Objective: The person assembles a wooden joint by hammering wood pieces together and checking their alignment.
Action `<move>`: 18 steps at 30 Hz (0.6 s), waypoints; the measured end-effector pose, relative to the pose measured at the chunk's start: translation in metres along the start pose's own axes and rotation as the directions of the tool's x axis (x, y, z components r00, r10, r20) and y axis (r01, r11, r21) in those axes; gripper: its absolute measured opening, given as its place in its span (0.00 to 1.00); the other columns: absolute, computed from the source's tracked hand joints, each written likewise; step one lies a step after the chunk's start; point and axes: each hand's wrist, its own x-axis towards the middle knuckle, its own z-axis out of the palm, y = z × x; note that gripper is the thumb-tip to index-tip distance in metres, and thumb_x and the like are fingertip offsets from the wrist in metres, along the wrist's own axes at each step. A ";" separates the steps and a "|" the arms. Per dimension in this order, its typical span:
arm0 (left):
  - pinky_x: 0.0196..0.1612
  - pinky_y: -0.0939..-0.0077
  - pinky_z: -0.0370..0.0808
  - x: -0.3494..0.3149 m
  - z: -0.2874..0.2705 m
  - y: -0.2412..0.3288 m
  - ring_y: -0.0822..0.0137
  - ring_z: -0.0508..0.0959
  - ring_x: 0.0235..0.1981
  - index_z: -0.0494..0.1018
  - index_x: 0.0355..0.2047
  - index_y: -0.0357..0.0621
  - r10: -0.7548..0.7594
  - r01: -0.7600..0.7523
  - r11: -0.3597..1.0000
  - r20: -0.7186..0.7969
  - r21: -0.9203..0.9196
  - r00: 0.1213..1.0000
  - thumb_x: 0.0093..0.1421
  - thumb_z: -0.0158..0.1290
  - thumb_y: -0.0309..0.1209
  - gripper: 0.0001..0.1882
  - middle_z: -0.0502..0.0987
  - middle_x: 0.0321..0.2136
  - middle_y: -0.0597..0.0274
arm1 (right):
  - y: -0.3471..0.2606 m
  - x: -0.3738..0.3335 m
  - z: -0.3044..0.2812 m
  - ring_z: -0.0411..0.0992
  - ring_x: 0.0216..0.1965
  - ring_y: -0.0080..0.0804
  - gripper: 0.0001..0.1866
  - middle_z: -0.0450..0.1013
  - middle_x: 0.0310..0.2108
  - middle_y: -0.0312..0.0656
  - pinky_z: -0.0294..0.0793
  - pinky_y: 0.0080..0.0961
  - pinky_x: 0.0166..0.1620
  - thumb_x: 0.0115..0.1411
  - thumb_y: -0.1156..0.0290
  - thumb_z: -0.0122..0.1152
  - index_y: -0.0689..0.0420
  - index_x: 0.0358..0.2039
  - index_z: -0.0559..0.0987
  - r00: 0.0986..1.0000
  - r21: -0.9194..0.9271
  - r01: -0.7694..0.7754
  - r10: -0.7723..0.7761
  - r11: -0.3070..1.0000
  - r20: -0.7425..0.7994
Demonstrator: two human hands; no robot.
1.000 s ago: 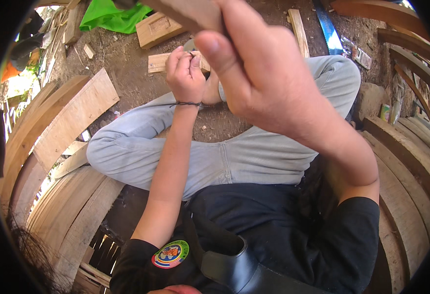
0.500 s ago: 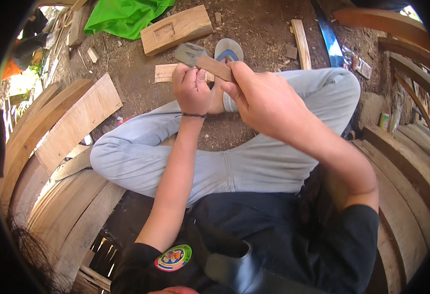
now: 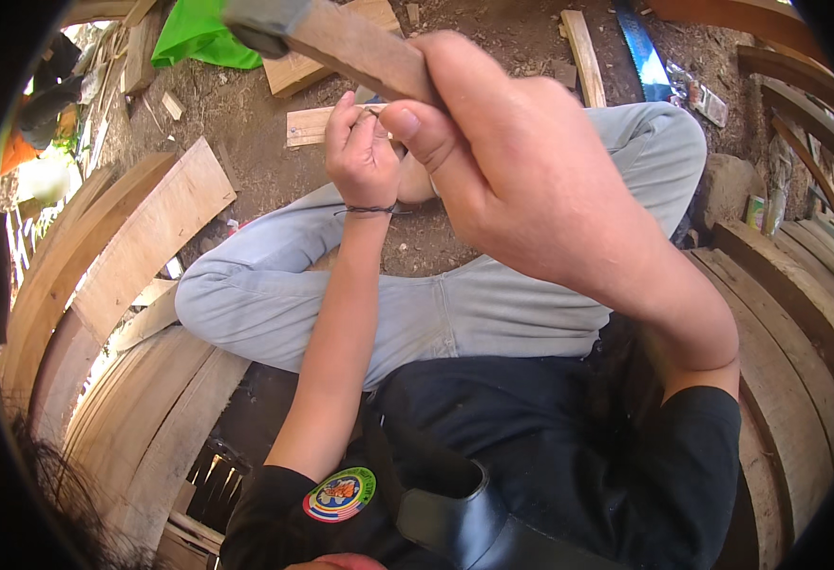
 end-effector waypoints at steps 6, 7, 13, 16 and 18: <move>0.50 0.61 0.74 0.003 0.009 0.009 0.49 0.77 0.47 0.78 0.32 0.36 -0.028 0.028 1.000 0.026 0.005 0.999 0.48 0.60 0.19 0.09 0.75 0.34 0.55 | 0.039 -0.012 0.018 0.71 0.25 0.60 0.10 0.70 0.20 0.57 0.66 0.48 0.26 0.66 0.68 0.52 0.62 0.40 0.68 0.966 -0.142 -0.132 0.159 0.981 0.202; 0.50 0.60 0.74 0.000 0.009 0.006 0.49 0.77 0.48 0.78 0.32 0.35 -0.015 0.014 1.000 0.033 0.023 0.999 0.48 0.60 0.19 0.09 0.76 0.35 0.56 | 0.036 -0.013 0.015 0.71 0.25 0.60 0.10 0.70 0.20 0.57 0.66 0.48 0.26 0.66 0.69 0.51 0.62 0.40 0.68 0.975 -0.153 -0.118 0.143 0.981 0.170; 0.50 0.60 0.75 -0.001 0.005 0.000 0.49 0.77 0.48 0.76 0.30 0.34 0.025 -0.025 1.000 0.000 0.009 1.000 0.46 0.61 0.18 0.09 0.75 0.36 0.56 | 0.027 -0.014 0.015 0.71 0.25 0.61 0.11 0.70 0.19 0.57 0.68 0.49 0.26 0.65 0.68 0.52 0.63 0.40 0.67 0.994 -0.126 -0.063 0.074 0.990 0.082; 0.50 0.58 0.74 0.000 0.011 -0.002 0.48 0.76 0.49 0.74 0.29 0.34 0.008 -0.008 0.999 0.003 -0.033 1.000 0.49 0.59 0.19 0.06 0.75 0.37 0.53 | 0.059 -0.020 0.026 0.70 0.25 0.63 0.12 0.69 0.18 0.57 0.68 0.49 0.26 0.65 0.66 0.53 0.62 0.41 0.67 0.994 -0.186 -0.059 0.075 0.981 0.077; 0.50 0.57 0.73 -0.002 0.003 0.000 0.47 0.75 0.50 0.74 0.29 0.34 -0.011 0.011 1.000 0.037 -0.001 0.999 0.51 0.58 0.20 0.05 0.75 0.38 0.51 | 0.053 -0.021 0.028 0.70 0.25 0.64 0.13 0.69 0.18 0.57 0.68 0.49 0.26 0.65 0.64 0.54 0.61 0.40 0.67 0.998 -0.109 -0.022 0.015 0.994 -0.059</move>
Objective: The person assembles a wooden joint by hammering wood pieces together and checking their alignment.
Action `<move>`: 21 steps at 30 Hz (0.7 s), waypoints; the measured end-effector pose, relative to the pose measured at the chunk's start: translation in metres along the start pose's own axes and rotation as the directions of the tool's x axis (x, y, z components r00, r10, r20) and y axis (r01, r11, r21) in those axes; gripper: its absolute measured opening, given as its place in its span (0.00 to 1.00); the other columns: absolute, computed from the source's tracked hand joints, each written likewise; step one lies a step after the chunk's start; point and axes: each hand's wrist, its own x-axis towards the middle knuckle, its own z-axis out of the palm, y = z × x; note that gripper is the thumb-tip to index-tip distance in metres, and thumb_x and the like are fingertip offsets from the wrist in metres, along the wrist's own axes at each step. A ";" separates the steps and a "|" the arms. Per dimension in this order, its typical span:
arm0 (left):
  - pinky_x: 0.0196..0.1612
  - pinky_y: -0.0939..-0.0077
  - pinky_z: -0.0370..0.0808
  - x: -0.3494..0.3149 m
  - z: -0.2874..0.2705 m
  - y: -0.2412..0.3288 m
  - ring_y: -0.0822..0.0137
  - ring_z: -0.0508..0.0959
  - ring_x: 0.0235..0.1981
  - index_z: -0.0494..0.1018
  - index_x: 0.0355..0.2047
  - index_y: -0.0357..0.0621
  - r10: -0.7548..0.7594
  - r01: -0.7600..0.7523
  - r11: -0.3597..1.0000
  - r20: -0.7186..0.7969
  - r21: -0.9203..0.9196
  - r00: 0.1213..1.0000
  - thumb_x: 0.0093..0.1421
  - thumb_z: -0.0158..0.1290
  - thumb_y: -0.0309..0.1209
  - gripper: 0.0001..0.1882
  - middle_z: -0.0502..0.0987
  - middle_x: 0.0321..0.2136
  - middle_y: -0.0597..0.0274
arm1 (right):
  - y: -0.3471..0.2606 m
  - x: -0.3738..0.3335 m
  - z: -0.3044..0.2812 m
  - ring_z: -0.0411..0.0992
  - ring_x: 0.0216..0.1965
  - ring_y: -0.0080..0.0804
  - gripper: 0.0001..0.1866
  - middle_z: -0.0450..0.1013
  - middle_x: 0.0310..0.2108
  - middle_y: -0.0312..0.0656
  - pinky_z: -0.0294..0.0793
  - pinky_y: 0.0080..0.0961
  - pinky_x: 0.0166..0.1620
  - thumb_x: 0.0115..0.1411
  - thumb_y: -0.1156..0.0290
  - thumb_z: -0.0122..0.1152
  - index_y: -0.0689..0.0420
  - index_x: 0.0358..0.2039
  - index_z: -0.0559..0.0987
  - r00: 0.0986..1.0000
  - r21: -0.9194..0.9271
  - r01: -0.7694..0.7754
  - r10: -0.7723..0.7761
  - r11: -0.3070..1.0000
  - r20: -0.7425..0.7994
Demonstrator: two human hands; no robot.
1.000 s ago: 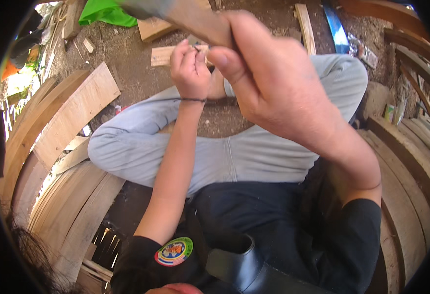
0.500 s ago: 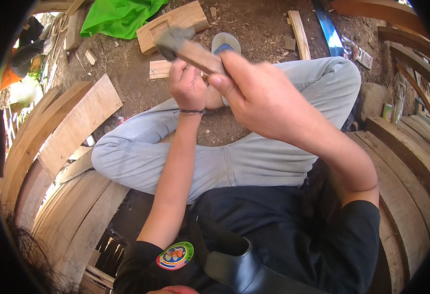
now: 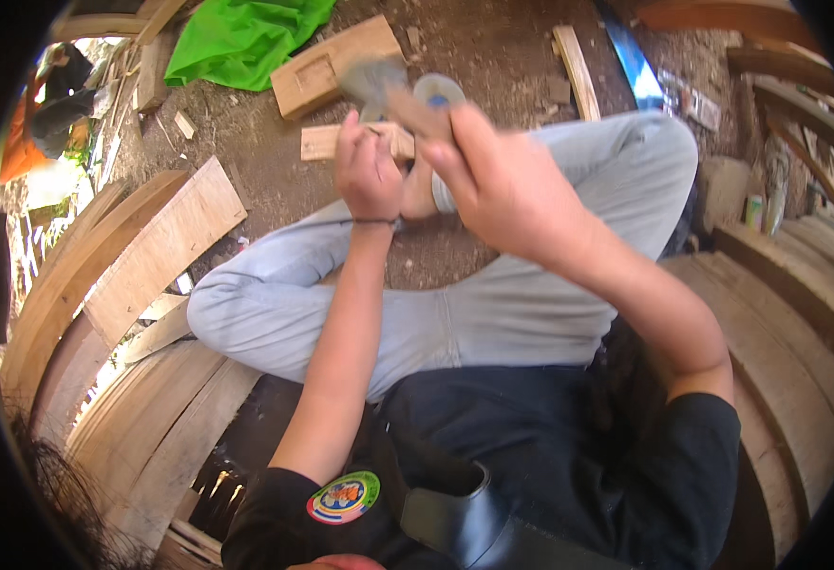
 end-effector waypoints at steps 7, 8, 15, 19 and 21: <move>0.57 0.58 0.69 0.008 -0.032 0.011 0.44 0.69 0.56 0.73 0.50 0.33 -0.134 0.175 0.979 0.324 -0.100 0.936 0.57 0.54 0.26 0.20 0.68 0.52 0.42 | 0.037 0.053 0.043 0.73 0.36 0.49 0.16 0.73 0.33 0.53 0.72 0.36 0.42 0.50 0.70 0.60 0.64 0.39 0.73 0.954 0.391 -0.220 0.281 0.894 -0.107; 0.58 0.59 0.68 0.008 -0.040 0.009 0.44 0.69 0.57 0.72 0.53 0.34 -0.121 0.166 0.983 0.387 -0.084 0.914 0.58 0.54 0.27 0.22 0.66 0.55 0.42 | 0.047 0.053 0.051 0.73 0.37 0.49 0.16 0.74 0.34 0.54 0.72 0.36 0.43 0.50 0.70 0.59 0.64 0.40 0.74 0.949 0.356 -0.264 0.307 0.896 -0.069; 0.61 0.58 0.64 0.017 -0.053 -0.024 0.46 0.66 0.59 0.65 0.63 0.51 0.012 -0.095 0.989 0.585 0.112 0.811 0.52 0.58 0.25 0.35 0.68 0.56 0.48 | 0.081 0.024 0.059 0.70 0.27 0.33 0.15 0.71 0.28 0.44 0.70 0.30 0.29 0.51 0.69 0.59 0.63 0.39 0.75 0.866 0.189 -0.500 0.488 0.845 0.108; 0.58 0.59 0.68 0.031 -0.053 -0.027 0.48 0.69 0.54 0.66 0.61 0.51 -0.135 -0.057 0.966 0.682 0.251 0.719 0.53 0.60 0.29 0.33 0.72 0.51 0.52 | 0.068 0.008 0.035 0.66 0.19 0.21 0.14 0.68 0.22 0.36 0.66 0.24 0.20 0.55 0.68 0.61 0.63 0.38 0.75 0.815 0.288 -0.578 0.553 0.763 0.172; 0.55 0.59 0.71 0.046 -0.061 -0.024 0.49 0.71 0.51 0.67 0.59 0.51 -0.231 -0.059 0.933 0.717 0.354 0.658 0.53 0.61 0.31 0.32 0.74 0.49 0.53 | 0.051 0.001 0.016 0.65 0.18 0.20 0.13 0.67 0.21 0.35 0.65 0.24 0.19 0.56 0.67 0.61 0.63 0.37 0.74 0.800 0.332 -0.598 0.569 0.730 0.189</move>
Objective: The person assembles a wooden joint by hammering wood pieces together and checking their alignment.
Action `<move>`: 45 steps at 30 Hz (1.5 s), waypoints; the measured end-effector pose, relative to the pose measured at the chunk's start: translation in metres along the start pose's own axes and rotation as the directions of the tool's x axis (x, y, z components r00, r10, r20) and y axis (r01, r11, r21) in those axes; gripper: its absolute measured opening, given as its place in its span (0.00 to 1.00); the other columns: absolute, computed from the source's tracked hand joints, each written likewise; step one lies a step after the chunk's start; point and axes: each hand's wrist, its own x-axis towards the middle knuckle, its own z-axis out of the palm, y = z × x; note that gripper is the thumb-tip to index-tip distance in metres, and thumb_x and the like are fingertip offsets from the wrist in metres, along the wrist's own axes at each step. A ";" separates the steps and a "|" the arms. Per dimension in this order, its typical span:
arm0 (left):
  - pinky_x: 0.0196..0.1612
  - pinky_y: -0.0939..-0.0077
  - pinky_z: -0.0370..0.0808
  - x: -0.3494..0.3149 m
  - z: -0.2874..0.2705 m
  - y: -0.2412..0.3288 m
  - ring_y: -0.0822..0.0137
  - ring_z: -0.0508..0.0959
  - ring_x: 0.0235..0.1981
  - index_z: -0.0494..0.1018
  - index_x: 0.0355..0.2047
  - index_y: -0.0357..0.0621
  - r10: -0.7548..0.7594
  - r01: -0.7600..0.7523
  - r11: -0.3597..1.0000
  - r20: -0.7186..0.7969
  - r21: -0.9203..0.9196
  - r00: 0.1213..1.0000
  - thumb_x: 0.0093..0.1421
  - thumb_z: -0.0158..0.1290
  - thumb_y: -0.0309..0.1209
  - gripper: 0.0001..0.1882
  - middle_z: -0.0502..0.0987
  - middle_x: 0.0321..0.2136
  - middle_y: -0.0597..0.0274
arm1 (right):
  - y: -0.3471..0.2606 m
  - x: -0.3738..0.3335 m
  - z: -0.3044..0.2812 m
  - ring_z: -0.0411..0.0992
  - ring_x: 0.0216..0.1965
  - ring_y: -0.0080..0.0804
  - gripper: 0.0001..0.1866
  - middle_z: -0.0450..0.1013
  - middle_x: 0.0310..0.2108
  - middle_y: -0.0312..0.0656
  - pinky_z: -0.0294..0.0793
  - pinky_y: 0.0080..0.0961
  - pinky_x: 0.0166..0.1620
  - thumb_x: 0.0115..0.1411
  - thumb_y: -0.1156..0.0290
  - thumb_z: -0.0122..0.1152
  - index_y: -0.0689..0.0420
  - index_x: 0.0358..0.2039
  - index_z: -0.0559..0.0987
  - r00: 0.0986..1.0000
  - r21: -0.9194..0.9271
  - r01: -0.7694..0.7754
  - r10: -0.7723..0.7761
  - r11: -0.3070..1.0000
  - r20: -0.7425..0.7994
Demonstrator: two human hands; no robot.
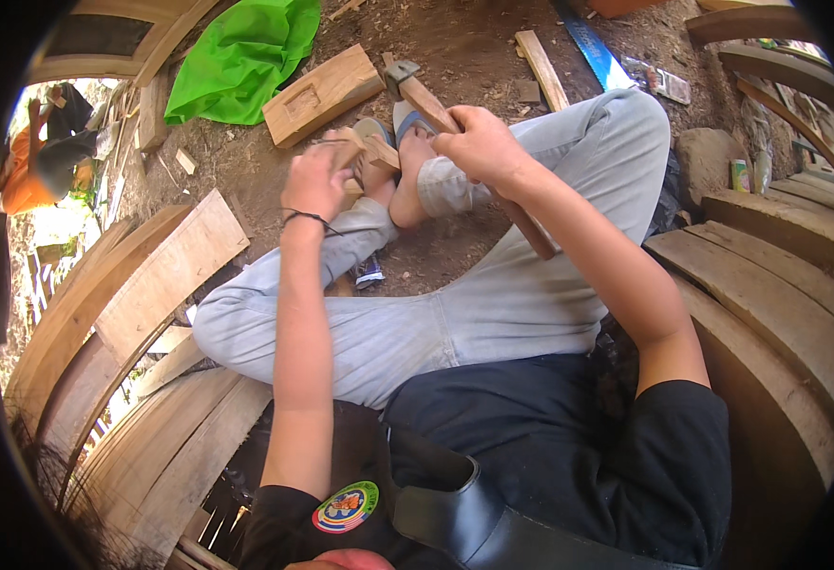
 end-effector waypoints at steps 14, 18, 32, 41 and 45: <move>0.48 0.55 0.73 -0.045 -0.007 -0.051 0.51 0.74 0.48 0.66 0.62 0.54 -0.128 0.107 0.991 -0.430 -0.075 0.893 0.54 0.61 0.42 0.35 0.75 0.47 0.57 | 0.001 0.043 0.073 0.73 0.48 0.53 0.35 0.74 0.41 0.58 0.72 0.40 0.50 0.43 0.55 0.76 0.65 0.42 0.69 0.919 -0.607 0.309 -0.395 0.732 -0.009; 0.49 0.57 0.73 -0.068 -0.009 -0.058 0.49 0.74 0.47 0.65 0.62 0.49 -0.086 0.044 0.994 -0.449 -0.104 0.890 0.54 0.61 0.39 0.35 0.75 0.46 0.53 | 0.000 0.053 0.094 0.73 0.48 0.53 0.30 0.74 0.42 0.57 0.73 0.42 0.49 0.48 0.59 0.73 0.64 0.41 0.68 0.949 -0.608 0.293 -0.304 0.738 0.088; 0.52 0.69 0.71 -0.059 -0.035 -0.056 0.55 0.76 0.50 0.60 0.63 0.36 -0.357 0.024 0.746 -0.369 -0.666 0.858 0.64 0.53 0.34 0.30 0.75 0.49 0.44 | -0.018 0.040 0.116 0.75 0.46 0.48 0.26 0.76 0.42 0.47 0.76 0.42 0.47 0.50 0.58 0.70 0.54 0.44 0.69 0.882 -0.733 0.442 -0.398 0.517 0.252; 0.56 0.66 0.69 -0.058 -0.030 -0.046 0.53 0.73 0.53 0.53 0.67 0.41 -0.205 -0.065 0.859 -0.457 -0.508 0.866 0.61 0.55 0.34 0.37 0.72 0.53 0.44 | -0.014 0.040 0.105 0.76 0.45 0.48 0.22 0.76 0.41 0.46 0.76 0.43 0.45 0.51 0.64 0.68 0.54 0.43 0.71 0.912 -0.737 0.365 -0.380 0.569 0.158; 0.53 0.64 0.70 -0.059 -0.027 -0.041 0.52 0.73 0.48 0.52 0.68 0.45 -0.119 -0.105 0.907 -0.488 -0.408 0.865 0.61 0.54 0.32 0.37 0.71 0.46 0.46 | -0.009 0.042 0.094 0.75 0.44 0.49 0.22 0.77 0.40 0.47 0.74 0.42 0.46 0.49 0.63 0.69 0.53 0.43 0.72 0.911 -0.699 0.380 -0.374 0.605 0.172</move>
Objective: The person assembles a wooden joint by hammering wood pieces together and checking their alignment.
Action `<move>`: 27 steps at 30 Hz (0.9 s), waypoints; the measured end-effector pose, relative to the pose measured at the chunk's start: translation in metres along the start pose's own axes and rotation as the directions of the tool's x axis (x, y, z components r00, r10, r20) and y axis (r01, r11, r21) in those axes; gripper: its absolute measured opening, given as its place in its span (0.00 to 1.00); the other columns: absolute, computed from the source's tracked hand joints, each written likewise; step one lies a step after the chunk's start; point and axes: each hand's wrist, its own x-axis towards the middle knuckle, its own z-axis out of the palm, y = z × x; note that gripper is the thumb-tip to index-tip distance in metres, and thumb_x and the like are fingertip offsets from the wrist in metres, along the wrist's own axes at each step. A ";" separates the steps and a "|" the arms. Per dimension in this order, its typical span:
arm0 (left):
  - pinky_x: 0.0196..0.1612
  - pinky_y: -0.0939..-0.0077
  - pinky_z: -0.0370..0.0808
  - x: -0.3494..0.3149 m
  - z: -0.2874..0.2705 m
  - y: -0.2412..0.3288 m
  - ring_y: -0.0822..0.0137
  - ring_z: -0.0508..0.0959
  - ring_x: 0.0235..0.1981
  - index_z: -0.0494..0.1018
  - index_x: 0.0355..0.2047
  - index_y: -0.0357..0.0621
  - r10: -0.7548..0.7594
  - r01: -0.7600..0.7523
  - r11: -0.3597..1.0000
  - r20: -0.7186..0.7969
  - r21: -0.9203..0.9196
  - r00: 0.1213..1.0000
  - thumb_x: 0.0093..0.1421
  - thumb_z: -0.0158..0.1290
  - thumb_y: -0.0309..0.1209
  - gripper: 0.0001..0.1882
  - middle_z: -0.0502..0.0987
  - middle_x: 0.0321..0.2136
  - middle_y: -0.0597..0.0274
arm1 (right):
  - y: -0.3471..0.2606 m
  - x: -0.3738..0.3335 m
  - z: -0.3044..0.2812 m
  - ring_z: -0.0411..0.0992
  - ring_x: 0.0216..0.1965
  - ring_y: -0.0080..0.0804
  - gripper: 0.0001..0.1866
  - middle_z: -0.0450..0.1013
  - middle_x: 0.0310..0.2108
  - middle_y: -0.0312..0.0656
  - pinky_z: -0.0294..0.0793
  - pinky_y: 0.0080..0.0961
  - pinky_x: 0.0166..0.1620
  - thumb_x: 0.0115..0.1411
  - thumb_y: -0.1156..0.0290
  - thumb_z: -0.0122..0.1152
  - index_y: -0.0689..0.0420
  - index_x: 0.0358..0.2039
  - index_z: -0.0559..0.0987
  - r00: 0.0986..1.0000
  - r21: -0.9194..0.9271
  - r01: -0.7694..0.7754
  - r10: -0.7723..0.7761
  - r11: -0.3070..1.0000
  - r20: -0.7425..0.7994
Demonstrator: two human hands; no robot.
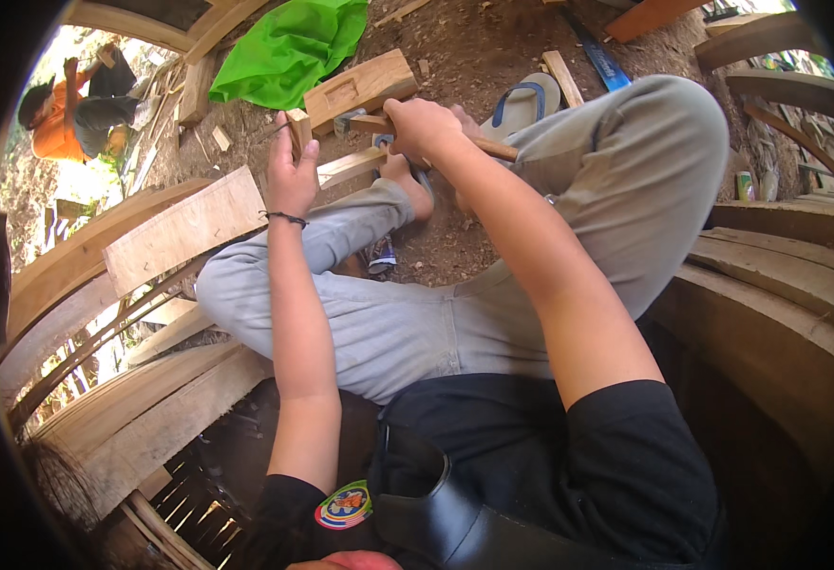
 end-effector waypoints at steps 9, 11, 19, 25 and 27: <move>0.50 0.62 0.69 0.011 -0.011 -0.009 0.50 0.73 0.43 0.53 0.69 0.56 0.060 -0.145 0.949 0.289 0.280 0.955 0.63 0.50 0.39 0.35 0.69 0.39 0.50 | 0.017 0.015 0.017 0.76 0.43 0.45 0.27 0.77 0.38 0.47 0.74 0.36 0.45 0.46 0.63 0.74 0.58 0.45 0.75 0.983 0.264 0.130 -0.159 0.956 0.090; 0.50 0.62 0.69 0.018 -0.011 -0.015 0.50 0.73 0.43 0.53 0.69 0.55 0.098 -0.224 0.925 0.376 0.308 0.921 0.63 0.50 0.39 0.35 0.68 0.39 0.50 | 0.023 0.022 0.016 0.75 0.30 0.34 0.25 0.76 0.29 0.42 0.75 0.31 0.32 0.52 0.64 0.71 0.59 0.49 0.74 0.976 0.415 0.075 -0.152 0.907 0.155; 0.44 0.59 0.73 0.048 0.007 0.003 0.50 0.73 0.39 0.54 0.68 0.52 0.263 -0.520 0.822 0.655 0.233 0.709 0.60 0.53 0.42 0.37 0.67 0.36 0.51 | 0.030 0.013 0.004 0.64 0.15 0.20 0.15 0.66 0.20 0.34 0.62 0.21 0.16 0.55 0.65 0.66 0.59 0.34 0.71 0.944 0.853 -0.283 0.282 0.438 0.169; 0.34 0.68 0.75 0.066 0.033 -0.018 0.61 0.74 0.35 0.61 0.63 0.59 0.445 -0.759 0.627 0.719 0.175 0.534 0.54 0.59 0.46 0.36 0.70 0.35 0.61 | 0.033 0.014 -0.010 0.71 0.26 0.25 0.16 0.72 0.27 0.37 0.73 0.25 0.30 0.52 0.67 0.68 0.60 0.35 0.72 0.970 0.761 -0.091 0.230 0.642 -0.078; 0.35 0.67 0.74 0.061 0.033 -0.026 0.60 0.73 0.34 0.60 0.64 0.57 0.480 -0.760 0.635 0.699 0.140 0.530 0.53 0.59 0.44 0.38 0.69 0.33 0.60 | 0.024 0.000 -0.009 0.75 0.37 0.31 0.17 0.76 0.32 0.42 0.73 0.28 0.44 0.49 0.69 0.68 0.62 0.36 0.72 0.976 0.724 -0.104 0.210 0.682 -0.058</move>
